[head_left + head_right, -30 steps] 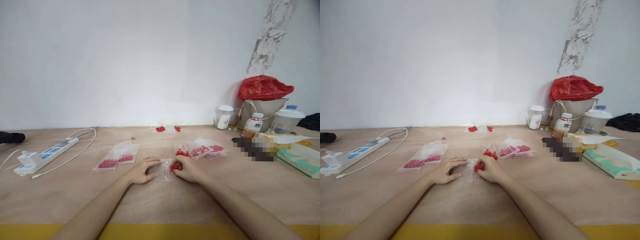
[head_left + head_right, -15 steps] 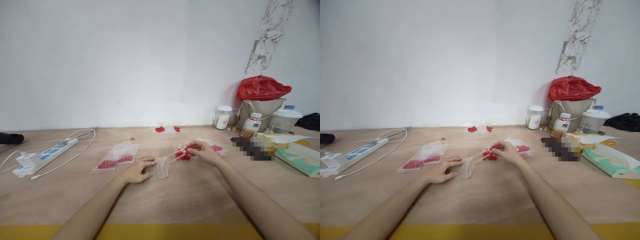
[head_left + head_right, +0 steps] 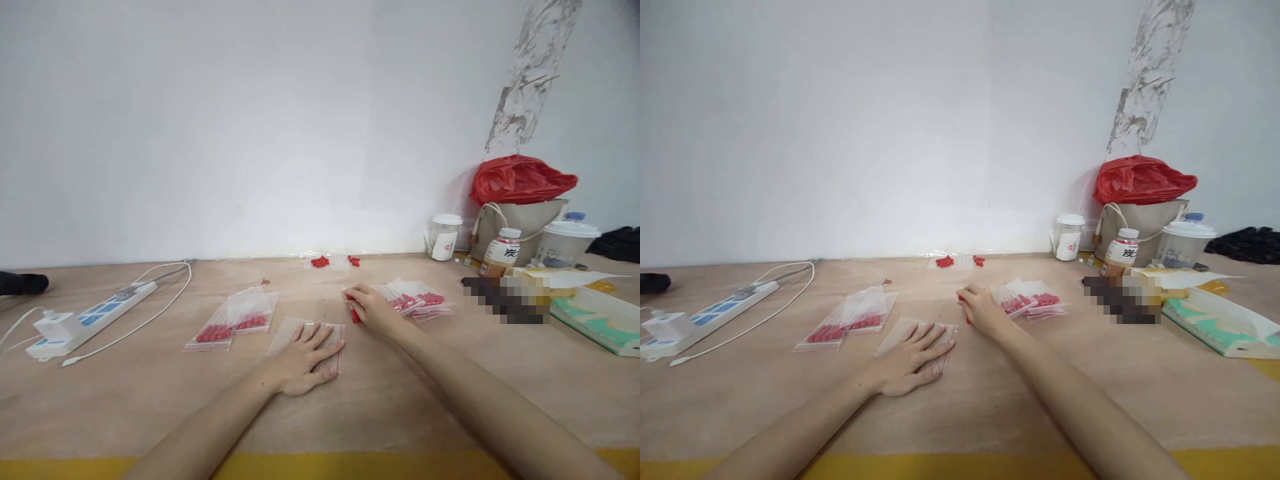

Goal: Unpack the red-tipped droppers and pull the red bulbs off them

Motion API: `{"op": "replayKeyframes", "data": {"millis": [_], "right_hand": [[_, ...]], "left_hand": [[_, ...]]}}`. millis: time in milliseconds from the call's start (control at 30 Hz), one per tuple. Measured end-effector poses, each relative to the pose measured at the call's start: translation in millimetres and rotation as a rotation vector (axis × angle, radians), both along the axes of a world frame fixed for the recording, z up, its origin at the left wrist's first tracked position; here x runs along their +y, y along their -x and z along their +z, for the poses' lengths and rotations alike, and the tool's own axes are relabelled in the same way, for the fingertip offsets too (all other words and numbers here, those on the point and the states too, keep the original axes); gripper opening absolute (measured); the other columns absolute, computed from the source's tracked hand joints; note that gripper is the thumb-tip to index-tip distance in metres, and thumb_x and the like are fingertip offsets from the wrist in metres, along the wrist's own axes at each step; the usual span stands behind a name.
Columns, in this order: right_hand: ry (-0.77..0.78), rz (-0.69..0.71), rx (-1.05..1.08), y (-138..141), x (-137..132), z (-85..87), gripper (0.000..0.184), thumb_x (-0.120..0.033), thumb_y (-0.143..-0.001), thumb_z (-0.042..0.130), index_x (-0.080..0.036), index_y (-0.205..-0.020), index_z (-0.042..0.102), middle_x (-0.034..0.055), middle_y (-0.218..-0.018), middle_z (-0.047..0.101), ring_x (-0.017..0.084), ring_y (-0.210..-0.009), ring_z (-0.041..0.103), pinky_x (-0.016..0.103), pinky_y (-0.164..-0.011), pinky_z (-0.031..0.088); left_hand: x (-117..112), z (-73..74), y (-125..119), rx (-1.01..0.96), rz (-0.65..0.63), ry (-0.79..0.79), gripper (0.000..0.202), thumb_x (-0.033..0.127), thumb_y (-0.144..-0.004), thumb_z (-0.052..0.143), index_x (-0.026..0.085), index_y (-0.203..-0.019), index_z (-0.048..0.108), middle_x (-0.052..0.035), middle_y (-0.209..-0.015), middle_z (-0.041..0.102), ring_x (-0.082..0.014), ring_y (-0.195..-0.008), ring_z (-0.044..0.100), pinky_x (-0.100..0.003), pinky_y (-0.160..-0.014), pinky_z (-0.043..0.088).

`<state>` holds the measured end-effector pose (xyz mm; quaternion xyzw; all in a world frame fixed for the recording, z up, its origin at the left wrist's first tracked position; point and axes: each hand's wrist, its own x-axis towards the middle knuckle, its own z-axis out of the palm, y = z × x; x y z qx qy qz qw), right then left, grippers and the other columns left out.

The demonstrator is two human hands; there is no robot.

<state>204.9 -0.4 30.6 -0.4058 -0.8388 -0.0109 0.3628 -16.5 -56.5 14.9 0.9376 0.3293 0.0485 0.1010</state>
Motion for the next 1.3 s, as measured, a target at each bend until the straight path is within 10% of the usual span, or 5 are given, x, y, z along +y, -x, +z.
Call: {"op": "replayKeyframes", "data": {"millis": [367,967,1200,1300], "right_hand": [[-0.117,-0.092,-0.629,13.6,-4.0,-15.8,0.017,-0.023,-0.084,0.046,-0.017,-0.089,0.06,0.0103,-0.093,0.058,0.021,-0.09,0.048,0.036,-0.078,0.029],[0.042,-0.354,-0.009,-28.9,-7.3,-22.6,0.032,-0.049,-0.075,0.051,-0.025,-0.093,0.061,0.004,-0.088,0.058,0.02,-0.087,0.05,0.032,-0.074,0.029],[0.02,-0.308,-0.052,-14.6,-3.3,-28.2,0.024,-0.041,-0.079,0.049,-0.027,-0.093,0.063,0.0055,-0.095,0.054,0.021,-0.09,0.048,0.035,-0.076,0.029],[0.047,-0.237,0.004,-14.2,3.4,-34.8,0.019,-0.032,-0.081,0.047,-0.024,-0.086,0.063,0.0057,-0.096,0.051,0.019,-0.089,0.049,0.034,-0.075,0.032]], "left_hand": [[26.2,-8.4,14.4,-0.342,0.341,-0.135,0.039,0.043,-0.085,0.037,0.022,-0.112,0.055,-0.0071,-0.12,0.05,-0.0219,-0.111,0.045,-0.038,-0.097,0.033],[39.3,10.5,29.4,-0.364,0.38,0.0,0.015,0.032,-0.073,0.049,0.017,-0.07,0.051,0.0017,-0.067,0.051,-0.0125,-0.061,0.048,-0.023,-0.056,0.037],[71.2,14.6,94.7,-1.013,0.812,0.031,0.052,0.021,-0.071,0.051,0.023,-0.119,0.033,0.0021,-0.075,0.055,-0.0071,-0.047,0.053,-0.019,-0.047,0.043],[82.9,12.2,118.8,-0.935,0.994,-0.113,0.045,0.022,-0.074,0.049,0.021,-0.117,0.037,-0.0025,-0.086,0.058,-0.0089,-0.058,0.06,-0.019,-0.053,0.047]]}}
